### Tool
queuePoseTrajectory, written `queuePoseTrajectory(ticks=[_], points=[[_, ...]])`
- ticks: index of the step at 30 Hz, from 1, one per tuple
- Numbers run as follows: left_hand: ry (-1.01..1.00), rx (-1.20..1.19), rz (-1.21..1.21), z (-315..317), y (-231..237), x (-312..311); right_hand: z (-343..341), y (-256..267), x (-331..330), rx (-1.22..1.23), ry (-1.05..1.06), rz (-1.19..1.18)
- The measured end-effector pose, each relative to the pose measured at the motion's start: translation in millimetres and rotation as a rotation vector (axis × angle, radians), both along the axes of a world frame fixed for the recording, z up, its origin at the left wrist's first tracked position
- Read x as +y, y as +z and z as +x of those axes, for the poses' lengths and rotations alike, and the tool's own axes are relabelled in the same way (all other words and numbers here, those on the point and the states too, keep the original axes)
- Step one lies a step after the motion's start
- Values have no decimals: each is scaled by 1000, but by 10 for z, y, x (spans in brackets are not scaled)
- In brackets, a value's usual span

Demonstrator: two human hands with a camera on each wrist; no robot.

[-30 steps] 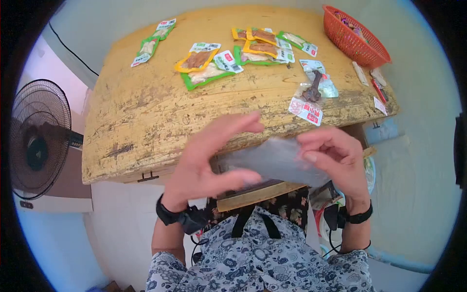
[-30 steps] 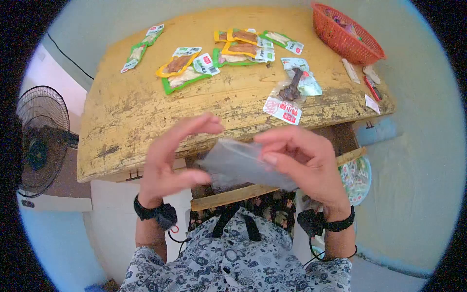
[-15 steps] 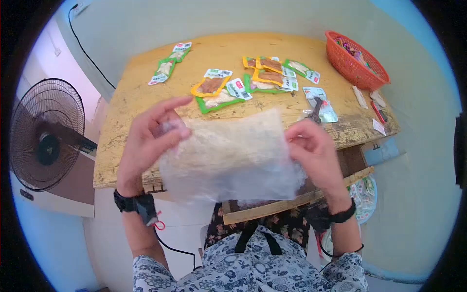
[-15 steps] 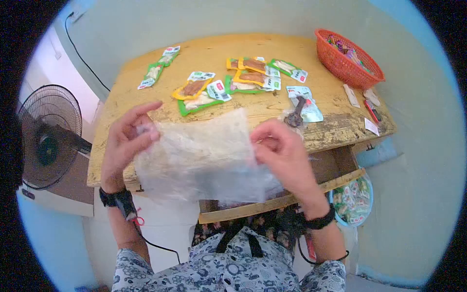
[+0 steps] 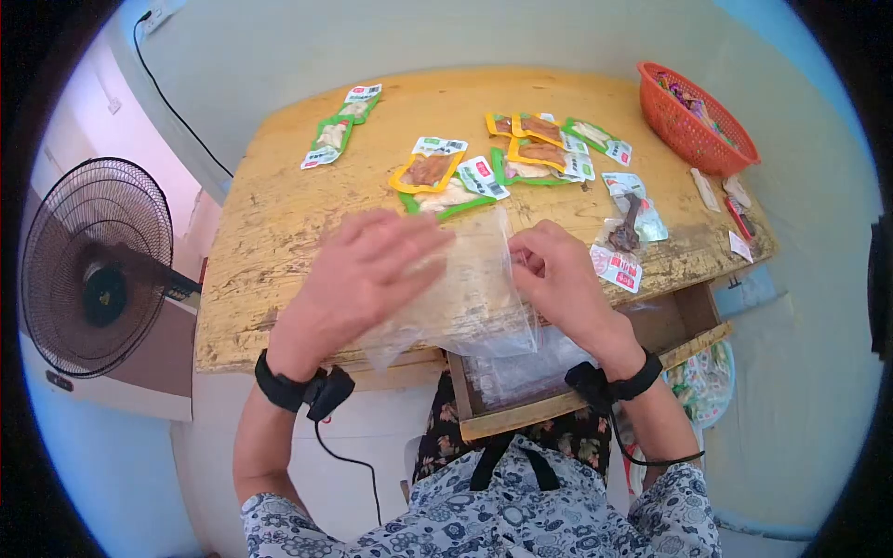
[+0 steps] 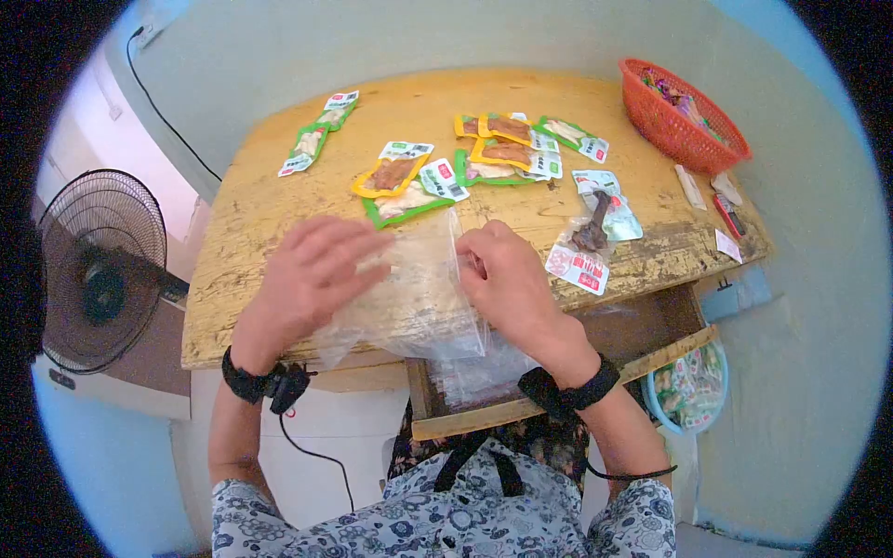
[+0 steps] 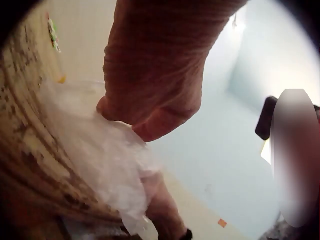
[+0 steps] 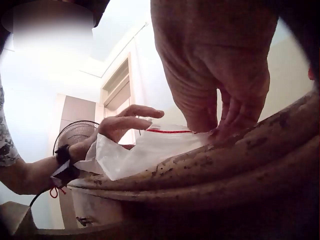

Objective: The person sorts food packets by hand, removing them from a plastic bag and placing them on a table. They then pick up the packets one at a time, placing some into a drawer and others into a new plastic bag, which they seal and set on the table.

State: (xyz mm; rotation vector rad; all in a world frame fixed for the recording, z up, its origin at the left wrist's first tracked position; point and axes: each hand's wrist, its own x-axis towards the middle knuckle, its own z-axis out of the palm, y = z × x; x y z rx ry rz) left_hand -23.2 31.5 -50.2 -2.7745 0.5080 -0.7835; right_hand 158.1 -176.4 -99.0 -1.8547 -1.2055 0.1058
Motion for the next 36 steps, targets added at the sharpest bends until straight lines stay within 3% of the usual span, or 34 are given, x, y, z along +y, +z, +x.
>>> queuePoseTrajectory(ticks=[5, 8, 12, 15, 18, 21, 24, 26, 29, 32, 36], points=[[-118, 470, -24, -55, 191, -155, 19, 27, -4, -110, -72, -63], [-66, 499, -138, -36, 132, -47, -7, 24, 7, -336, -116, -32], [187, 471, -185, -64, 142, -219, -104, 130, 31, -616, -194, -86], [238, 326, -133, 2, -109, -359, -90, 61, -33, -579, -135, -201], [250, 281, -171, 12, -96, -554, -76, 94, -118, -147, 31, -147], [151, 302, -452, 42, -156, -619, -76, 220, -160, 624, 189, -197], [168, 390, -918, 95, -229, -659, -62, 304, -170, 721, 202, -153], [274, 459, -1201, 106, -184, -683, -39, 345, -158, 546, 245, -178], [282, 454, -1089, 129, -129, -702, -18, 420, -139, 395, 284, -201], [182, 405, -1187, 166, -95, -796, 10, 480, -102, 309, 346, -216], [286, 344, -1219, 288, -185, -884, 139, 471, -60, 309, 435, -227]])
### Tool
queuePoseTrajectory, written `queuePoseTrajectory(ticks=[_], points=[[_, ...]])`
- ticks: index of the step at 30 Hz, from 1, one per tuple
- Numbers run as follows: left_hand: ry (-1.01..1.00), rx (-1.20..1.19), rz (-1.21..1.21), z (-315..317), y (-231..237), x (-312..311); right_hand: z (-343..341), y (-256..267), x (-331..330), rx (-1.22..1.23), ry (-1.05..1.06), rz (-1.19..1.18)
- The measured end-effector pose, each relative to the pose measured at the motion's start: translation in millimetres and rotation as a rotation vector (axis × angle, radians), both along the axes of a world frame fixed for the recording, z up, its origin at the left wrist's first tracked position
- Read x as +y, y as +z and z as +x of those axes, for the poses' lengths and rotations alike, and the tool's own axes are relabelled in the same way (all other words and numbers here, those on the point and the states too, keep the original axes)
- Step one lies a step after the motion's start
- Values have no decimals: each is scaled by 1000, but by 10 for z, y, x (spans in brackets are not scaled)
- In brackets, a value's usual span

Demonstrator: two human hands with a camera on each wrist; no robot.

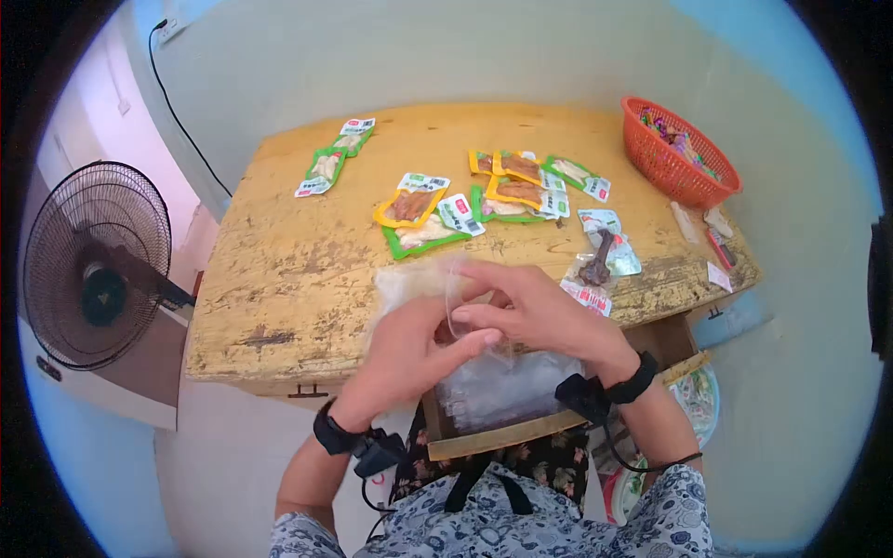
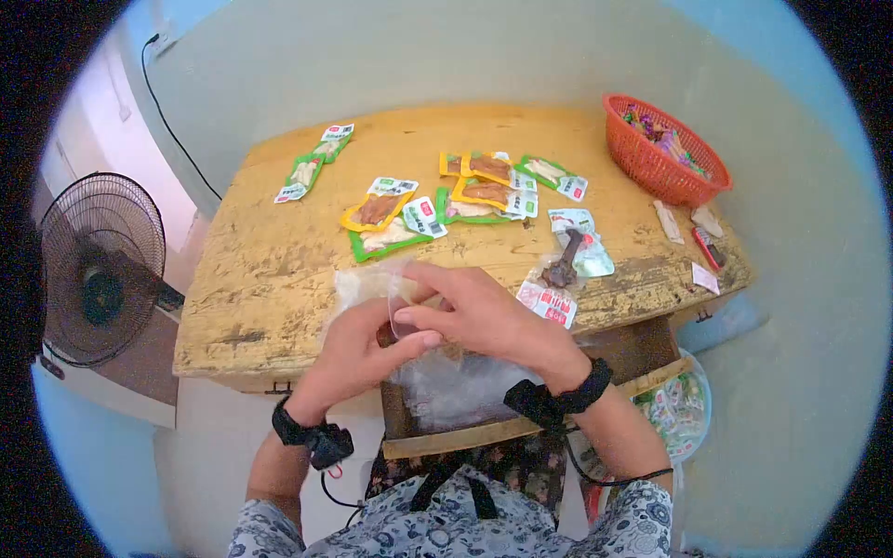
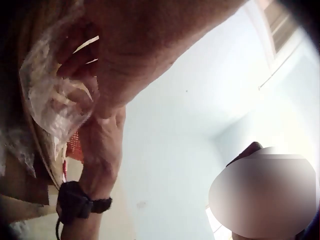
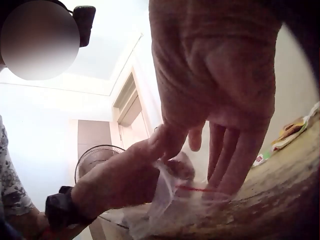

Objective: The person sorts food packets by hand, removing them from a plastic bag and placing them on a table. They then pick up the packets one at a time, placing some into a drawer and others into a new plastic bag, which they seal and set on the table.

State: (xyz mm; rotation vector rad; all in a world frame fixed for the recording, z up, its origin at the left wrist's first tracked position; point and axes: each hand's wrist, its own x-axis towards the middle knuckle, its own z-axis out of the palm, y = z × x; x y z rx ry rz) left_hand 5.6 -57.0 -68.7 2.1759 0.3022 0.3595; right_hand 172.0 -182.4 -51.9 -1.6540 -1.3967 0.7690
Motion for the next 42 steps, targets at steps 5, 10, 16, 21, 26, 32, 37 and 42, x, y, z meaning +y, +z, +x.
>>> queuePoseTrajectory(ticks=[5, 10, 16, 21, 26, 32, 37, 42], points=[[134, -159, -181, -20, -376, 12, 505, 217, -73, 3, -27, -107], [70, -247, -200, -93, -405, 26, 1408, 143, 72, -549, -272, 8], [41, -237, -208, -106, -382, 70, 1996, -134, 463, -717, -175, -42], [42, -282, -191, -99, -372, 93, 1978, -2, 586, -589, -101, -247], [36, -266, -175, -87, -379, 88, 1957, -22, 525, -869, -181, -327], [73, -265, -143, -69, -325, 47, 1740, -52, 316, -1109, -228, -185], [103, -227, -213, -59, -330, 10, 1300, 71, 34, -1136, -274, 44], [86, -239, -192, -45, -376, 6, 958, -30, -249, -1230, -290, 245]])
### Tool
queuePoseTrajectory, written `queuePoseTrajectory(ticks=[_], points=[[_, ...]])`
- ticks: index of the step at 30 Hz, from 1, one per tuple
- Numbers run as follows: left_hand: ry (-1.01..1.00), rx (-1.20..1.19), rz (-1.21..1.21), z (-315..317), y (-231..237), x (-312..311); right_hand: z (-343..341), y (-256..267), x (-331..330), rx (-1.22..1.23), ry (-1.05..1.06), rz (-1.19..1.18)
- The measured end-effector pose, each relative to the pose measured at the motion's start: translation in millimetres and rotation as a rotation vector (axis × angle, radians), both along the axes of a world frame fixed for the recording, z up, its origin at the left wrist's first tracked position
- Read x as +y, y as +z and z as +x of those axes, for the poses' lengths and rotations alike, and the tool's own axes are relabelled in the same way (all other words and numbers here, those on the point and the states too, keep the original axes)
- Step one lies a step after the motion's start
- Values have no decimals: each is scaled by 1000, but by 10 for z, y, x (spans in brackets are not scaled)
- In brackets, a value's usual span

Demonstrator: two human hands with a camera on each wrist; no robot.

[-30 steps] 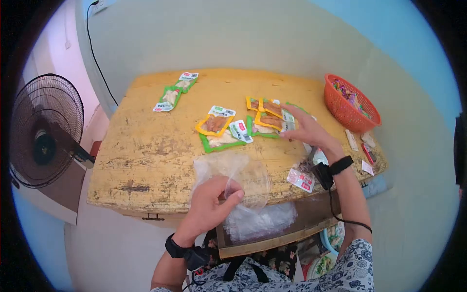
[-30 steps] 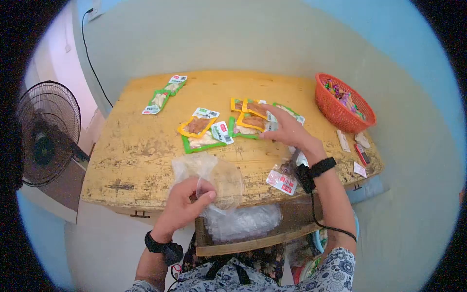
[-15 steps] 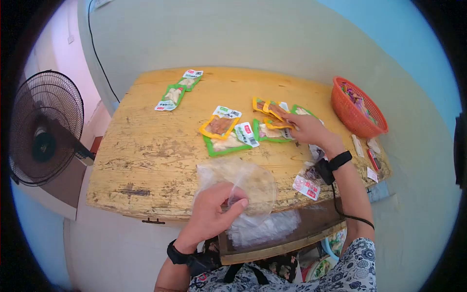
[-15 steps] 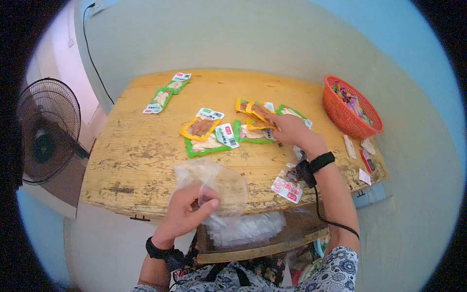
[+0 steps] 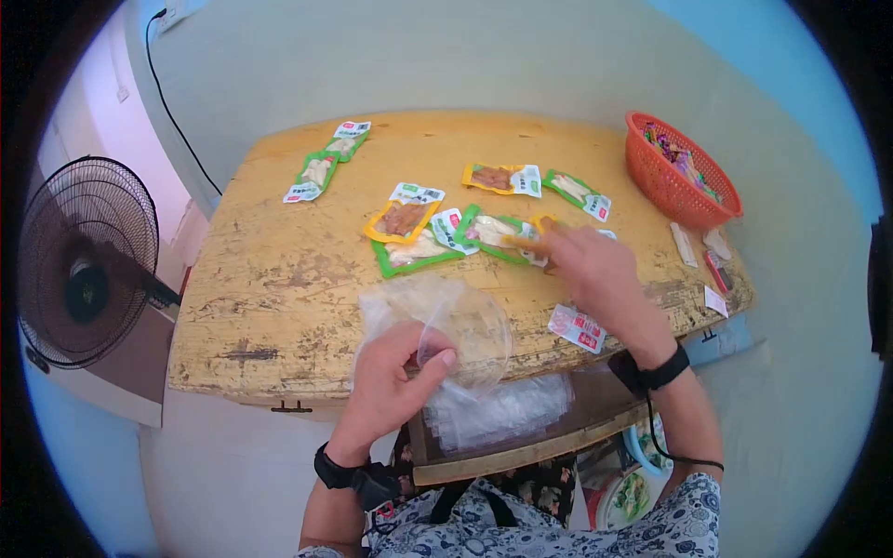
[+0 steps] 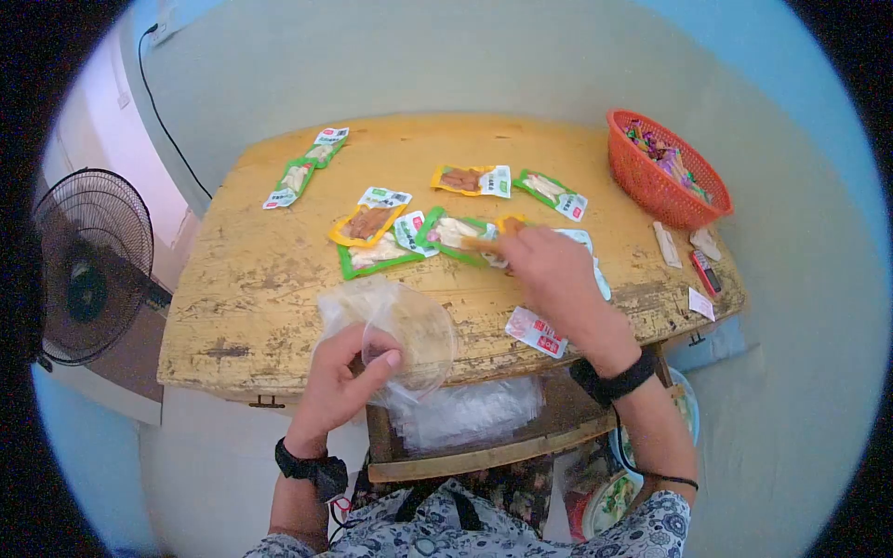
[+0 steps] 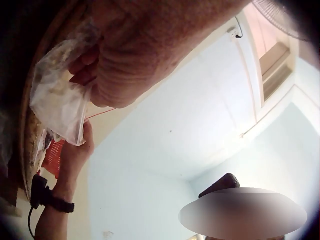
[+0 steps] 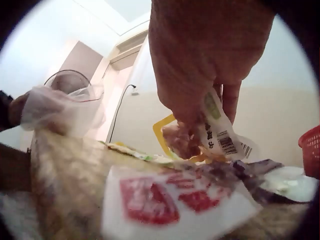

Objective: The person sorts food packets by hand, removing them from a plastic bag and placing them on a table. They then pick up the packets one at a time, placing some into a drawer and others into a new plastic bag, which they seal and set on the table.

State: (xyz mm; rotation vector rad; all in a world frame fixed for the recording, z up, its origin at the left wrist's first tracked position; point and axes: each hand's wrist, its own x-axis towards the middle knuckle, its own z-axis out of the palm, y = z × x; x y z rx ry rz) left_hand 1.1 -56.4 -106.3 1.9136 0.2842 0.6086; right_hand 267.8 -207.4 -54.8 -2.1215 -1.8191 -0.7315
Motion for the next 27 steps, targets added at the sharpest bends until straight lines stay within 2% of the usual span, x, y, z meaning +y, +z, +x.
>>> queuePoseTrajectory(ticks=[3, 6, 9, 12, 16, 18, 21, 24, 27], points=[[9, 26, 1, -8, -2, -3, -276, 30, -243, -66, 37, -172], [36, 23, 32, -10, -7, -29, -444, -40, -506, -49, 22, -202], [61, -26, 30, 29, -32, -56, -534, -187, -711, 42, 88, -159], [50, -17, 5, 29, -60, -60, -620, -122, -774, 127, 85, -44], [45, 0, -28, 27, -80, -56, -685, -48, -907, 273, -51, 131], [37, 23, -32, 4, -89, -52, -587, -170, -960, 324, -168, 247], [21, 51, -10, 10, -50, -54, -316, -238, -961, 444, -312, 221], [37, 27, -10, 4, -91, -55, -237, -134, -778, 193, -301, 109], [57, 2, -23, 16, -120, -60, -236, -110, -642, 170, -323, -5]])
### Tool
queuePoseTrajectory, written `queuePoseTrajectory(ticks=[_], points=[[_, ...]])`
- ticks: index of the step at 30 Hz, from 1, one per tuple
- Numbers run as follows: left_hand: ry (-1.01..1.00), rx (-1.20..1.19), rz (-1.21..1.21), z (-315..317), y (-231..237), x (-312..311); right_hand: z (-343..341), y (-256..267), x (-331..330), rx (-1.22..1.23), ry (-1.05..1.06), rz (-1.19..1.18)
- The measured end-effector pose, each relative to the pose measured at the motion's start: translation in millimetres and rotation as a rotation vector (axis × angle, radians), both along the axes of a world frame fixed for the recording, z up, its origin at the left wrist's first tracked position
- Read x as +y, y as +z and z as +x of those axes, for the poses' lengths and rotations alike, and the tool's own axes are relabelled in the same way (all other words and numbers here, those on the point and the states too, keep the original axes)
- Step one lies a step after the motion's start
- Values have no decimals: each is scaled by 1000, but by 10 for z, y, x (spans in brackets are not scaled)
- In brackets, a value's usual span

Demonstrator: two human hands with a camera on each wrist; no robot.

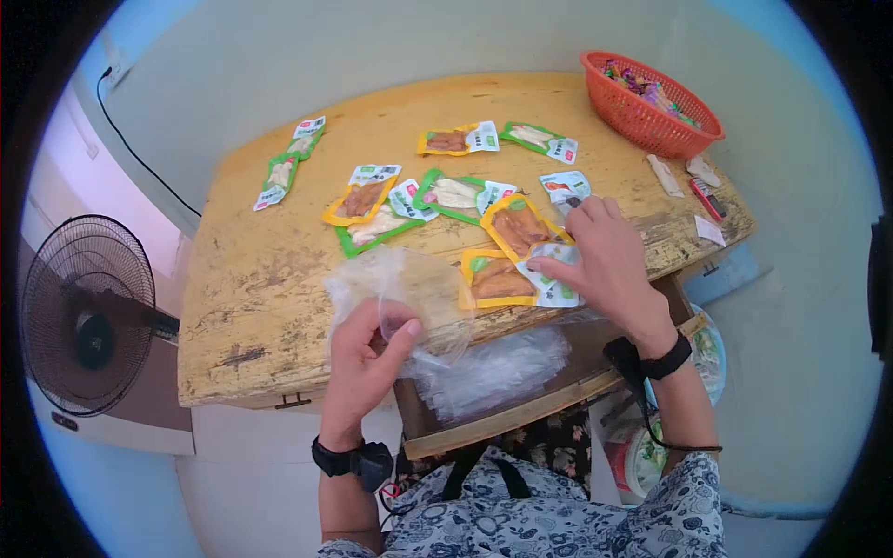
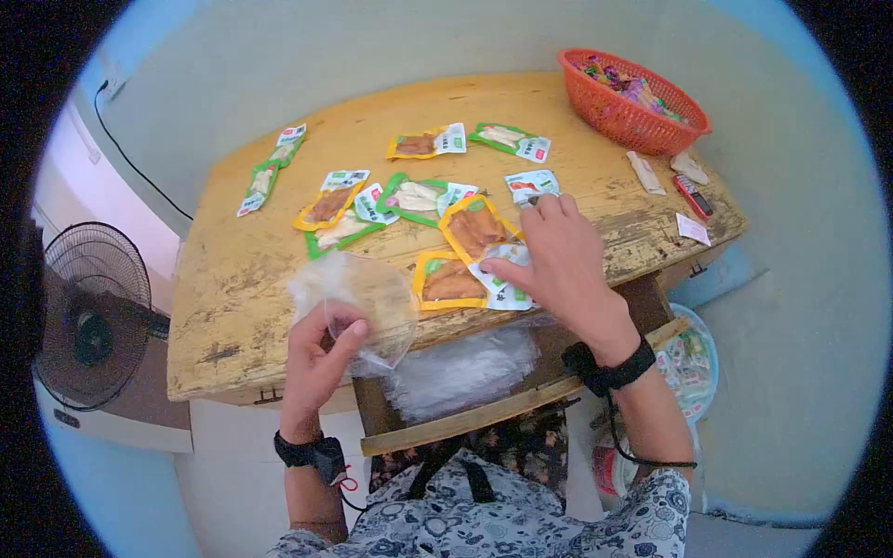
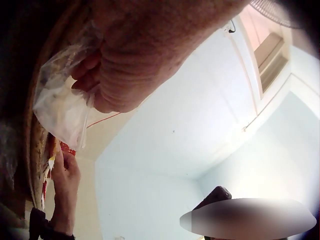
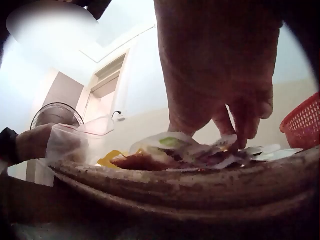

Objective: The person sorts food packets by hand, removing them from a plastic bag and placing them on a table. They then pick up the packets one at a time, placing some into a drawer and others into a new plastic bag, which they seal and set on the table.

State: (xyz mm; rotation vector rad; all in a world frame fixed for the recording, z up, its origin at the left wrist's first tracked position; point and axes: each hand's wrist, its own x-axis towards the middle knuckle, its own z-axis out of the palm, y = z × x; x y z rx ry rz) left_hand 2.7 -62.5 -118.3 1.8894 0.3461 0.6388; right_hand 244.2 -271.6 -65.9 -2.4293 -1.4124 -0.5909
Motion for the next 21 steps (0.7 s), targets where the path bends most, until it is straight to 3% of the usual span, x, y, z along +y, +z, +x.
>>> queuePoseTrajectory(ticks=[6, 12, 16, 19, 20, 21], points=[[-24, -4, -27, -13, 30, -16, 38, -67, 39, 209, -33, 67], [-51, 6, 2, -17, 69, -17, 71, -150, 69, 714, 150, 466], [-29, 19, -51, -4, 113, -34, -117, 30, 66, 836, 173, 817], [-8, 10, -111, 14, 163, -89, -392, 272, -50, 747, 280, 906], [-12, 6, -131, 23, 176, -106, -455, 284, -104, 819, 404, 876], [-18, -3, -120, 33, 171, -116, -541, 279, -152, 786, 378, 792]])
